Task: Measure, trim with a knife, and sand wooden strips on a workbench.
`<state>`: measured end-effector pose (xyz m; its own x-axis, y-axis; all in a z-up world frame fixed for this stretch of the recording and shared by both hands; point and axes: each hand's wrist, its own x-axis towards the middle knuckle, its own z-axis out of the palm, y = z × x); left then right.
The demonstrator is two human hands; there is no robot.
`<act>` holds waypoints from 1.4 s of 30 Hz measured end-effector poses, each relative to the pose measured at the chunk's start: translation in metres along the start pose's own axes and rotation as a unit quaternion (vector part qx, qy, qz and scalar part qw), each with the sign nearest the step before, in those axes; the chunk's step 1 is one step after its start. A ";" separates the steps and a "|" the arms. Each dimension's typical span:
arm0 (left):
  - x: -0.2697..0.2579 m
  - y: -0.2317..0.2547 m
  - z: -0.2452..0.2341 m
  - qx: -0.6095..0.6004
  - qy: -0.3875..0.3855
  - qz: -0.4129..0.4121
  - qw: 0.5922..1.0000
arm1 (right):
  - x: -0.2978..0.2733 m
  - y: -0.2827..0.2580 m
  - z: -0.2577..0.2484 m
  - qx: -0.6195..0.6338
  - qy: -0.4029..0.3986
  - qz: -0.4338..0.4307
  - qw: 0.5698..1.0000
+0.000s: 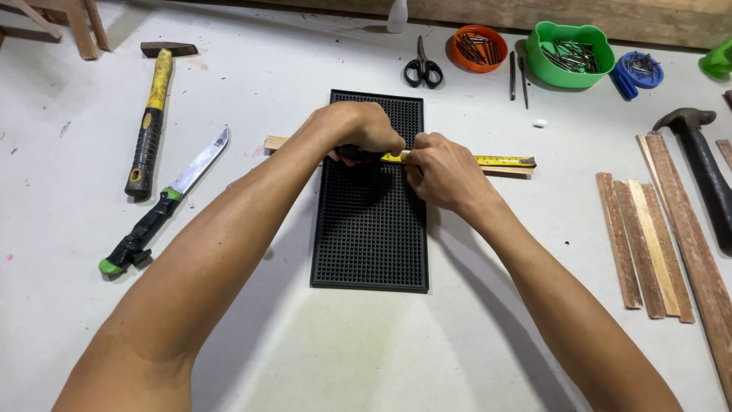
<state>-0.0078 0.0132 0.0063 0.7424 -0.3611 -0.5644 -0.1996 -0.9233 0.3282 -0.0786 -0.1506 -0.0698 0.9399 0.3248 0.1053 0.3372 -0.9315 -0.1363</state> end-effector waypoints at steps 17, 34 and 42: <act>-0.027 -0.127 -0.026 0.010 0.061 -0.062 0.996 | 0.024 -0.021 0.014 -0.064 -0.004 0.082 0.995; -0.004 -0.189 -0.028 -0.054 0.096 -0.054 0.992 | 0.025 -0.023 0.016 -0.073 -0.028 0.096 0.992; -0.004 -0.187 -0.026 0.004 0.109 -0.027 0.994 | 0.026 -0.026 0.014 -0.091 -0.016 0.083 0.992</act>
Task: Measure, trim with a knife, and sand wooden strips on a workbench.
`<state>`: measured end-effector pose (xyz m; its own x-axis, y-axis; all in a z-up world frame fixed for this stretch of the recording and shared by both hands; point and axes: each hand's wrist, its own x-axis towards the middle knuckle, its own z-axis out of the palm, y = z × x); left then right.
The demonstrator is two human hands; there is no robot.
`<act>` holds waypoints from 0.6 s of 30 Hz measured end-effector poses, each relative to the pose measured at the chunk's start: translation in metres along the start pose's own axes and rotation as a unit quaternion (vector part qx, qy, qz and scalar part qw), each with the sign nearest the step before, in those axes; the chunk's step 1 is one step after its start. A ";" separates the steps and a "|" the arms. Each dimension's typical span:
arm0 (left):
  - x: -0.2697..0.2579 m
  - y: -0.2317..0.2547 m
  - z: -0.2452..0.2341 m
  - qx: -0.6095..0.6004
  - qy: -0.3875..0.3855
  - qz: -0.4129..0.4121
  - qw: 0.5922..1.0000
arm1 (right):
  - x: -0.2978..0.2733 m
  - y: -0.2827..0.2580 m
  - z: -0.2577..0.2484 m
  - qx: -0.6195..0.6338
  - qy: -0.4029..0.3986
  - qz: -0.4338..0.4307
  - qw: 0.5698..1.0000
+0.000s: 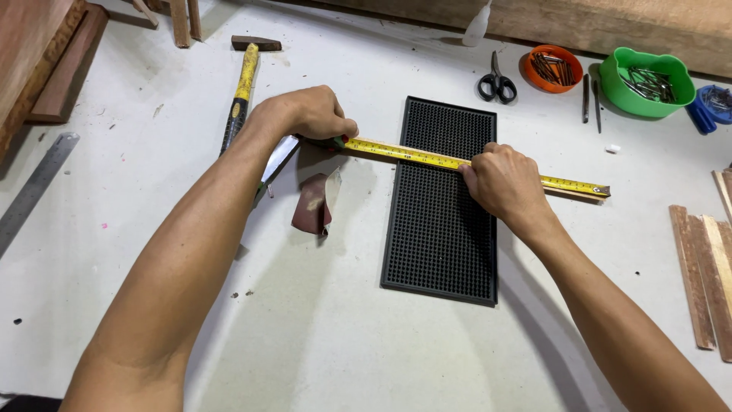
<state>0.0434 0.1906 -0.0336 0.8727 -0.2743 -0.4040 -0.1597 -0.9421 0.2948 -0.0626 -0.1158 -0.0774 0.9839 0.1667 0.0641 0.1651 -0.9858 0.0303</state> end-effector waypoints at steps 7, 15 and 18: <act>-0.008 0.006 -0.002 0.037 -0.010 0.014 0.999 | 0.000 0.001 0.007 0.006 0.006 0.002 1.000; -0.025 0.011 0.005 0.056 0.026 0.025 0.998 | -0.004 0.011 0.009 0.006 0.010 0.002 1.000; -0.033 0.017 0.001 0.069 0.005 0.013 0.998 | -0.005 0.014 0.012 0.023 0.032 -0.007 0.999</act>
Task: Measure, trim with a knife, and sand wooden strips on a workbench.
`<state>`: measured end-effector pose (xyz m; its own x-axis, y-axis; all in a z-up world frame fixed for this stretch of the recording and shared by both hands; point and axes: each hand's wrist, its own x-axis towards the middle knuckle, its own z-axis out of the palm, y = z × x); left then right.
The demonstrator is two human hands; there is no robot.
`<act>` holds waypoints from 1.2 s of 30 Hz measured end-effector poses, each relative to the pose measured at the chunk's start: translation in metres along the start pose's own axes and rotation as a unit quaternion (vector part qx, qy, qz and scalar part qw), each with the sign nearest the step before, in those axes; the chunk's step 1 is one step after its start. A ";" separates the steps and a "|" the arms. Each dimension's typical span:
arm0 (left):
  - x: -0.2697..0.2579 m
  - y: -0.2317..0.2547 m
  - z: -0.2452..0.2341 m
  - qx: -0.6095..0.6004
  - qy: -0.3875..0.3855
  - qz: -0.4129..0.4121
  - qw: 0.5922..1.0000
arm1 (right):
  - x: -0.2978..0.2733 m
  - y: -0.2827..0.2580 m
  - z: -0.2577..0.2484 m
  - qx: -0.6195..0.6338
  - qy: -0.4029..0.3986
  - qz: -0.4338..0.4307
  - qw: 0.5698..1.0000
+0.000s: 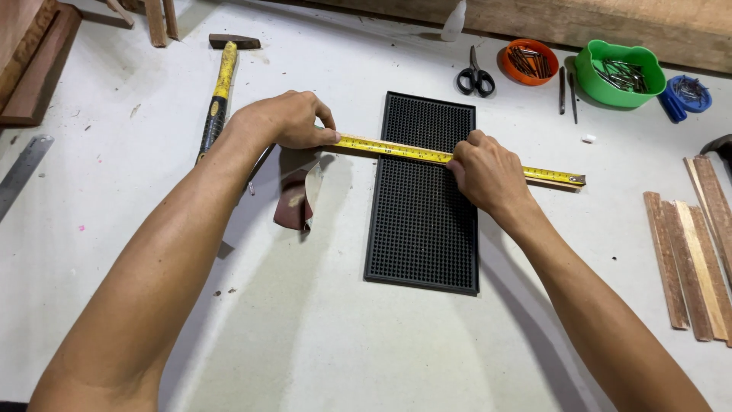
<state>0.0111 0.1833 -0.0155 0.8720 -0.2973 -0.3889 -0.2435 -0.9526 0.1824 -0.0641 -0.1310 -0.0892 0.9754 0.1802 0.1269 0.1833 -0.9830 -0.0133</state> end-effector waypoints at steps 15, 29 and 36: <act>-0.007 -0.012 -0.004 0.004 0.083 0.025 0.996 | -0.004 -0.003 -0.018 0.031 -0.021 -0.002 0.999; 0.014 -0.014 -0.001 0.035 0.012 0.030 0.999 | 0.011 0.015 0.002 0.006 0.022 -0.026 0.999; 0.022 -0.011 -0.005 0.079 0.006 0.029 0.996 | 0.009 0.013 0.004 0.032 0.031 -0.013 0.999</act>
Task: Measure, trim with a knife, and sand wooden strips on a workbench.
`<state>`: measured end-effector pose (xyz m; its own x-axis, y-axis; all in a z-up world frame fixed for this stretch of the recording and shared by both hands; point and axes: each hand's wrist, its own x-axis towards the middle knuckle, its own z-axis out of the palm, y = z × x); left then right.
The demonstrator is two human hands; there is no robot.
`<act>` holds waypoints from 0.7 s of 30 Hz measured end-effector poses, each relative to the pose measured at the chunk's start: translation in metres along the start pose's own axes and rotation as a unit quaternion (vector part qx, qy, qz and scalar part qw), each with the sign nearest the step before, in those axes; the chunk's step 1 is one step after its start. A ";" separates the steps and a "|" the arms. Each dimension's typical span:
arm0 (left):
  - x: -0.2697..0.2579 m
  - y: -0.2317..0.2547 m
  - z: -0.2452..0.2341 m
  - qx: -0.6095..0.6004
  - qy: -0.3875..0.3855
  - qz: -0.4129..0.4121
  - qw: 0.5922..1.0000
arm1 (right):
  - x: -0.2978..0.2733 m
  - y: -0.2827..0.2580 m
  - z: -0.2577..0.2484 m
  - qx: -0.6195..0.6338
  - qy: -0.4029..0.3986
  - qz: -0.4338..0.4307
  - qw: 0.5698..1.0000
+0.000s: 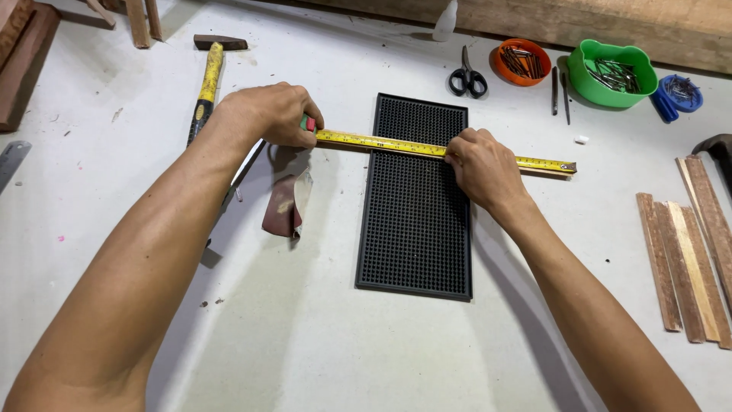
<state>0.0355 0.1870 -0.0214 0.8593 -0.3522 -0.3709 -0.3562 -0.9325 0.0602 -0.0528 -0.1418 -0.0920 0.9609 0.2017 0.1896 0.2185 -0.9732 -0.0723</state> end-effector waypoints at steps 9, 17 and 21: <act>-0.006 0.009 -0.003 0.048 -0.015 0.003 0.999 | 0.002 0.001 0.006 -0.010 0.026 -0.017 0.999; 0.001 0.010 -0.002 0.048 -0.011 -0.003 0.999 | 0.003 0.006 0.012 -0.014 0.024 -0.011 1.000; -0.007 0.010 -0.003 0.049 -0.002 0.008 0.999 | -0.001 0.004 0.012 -0.011 0.027 -0.019 0.999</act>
<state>0.0271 0.1803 -0.0155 0.8518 -0.3664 -0.3744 -0.4043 -0.9143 -0.0252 -0.0503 -0.1449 -0.1041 0.9409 0.2335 0.2453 0.2512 -0.9670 -0.0431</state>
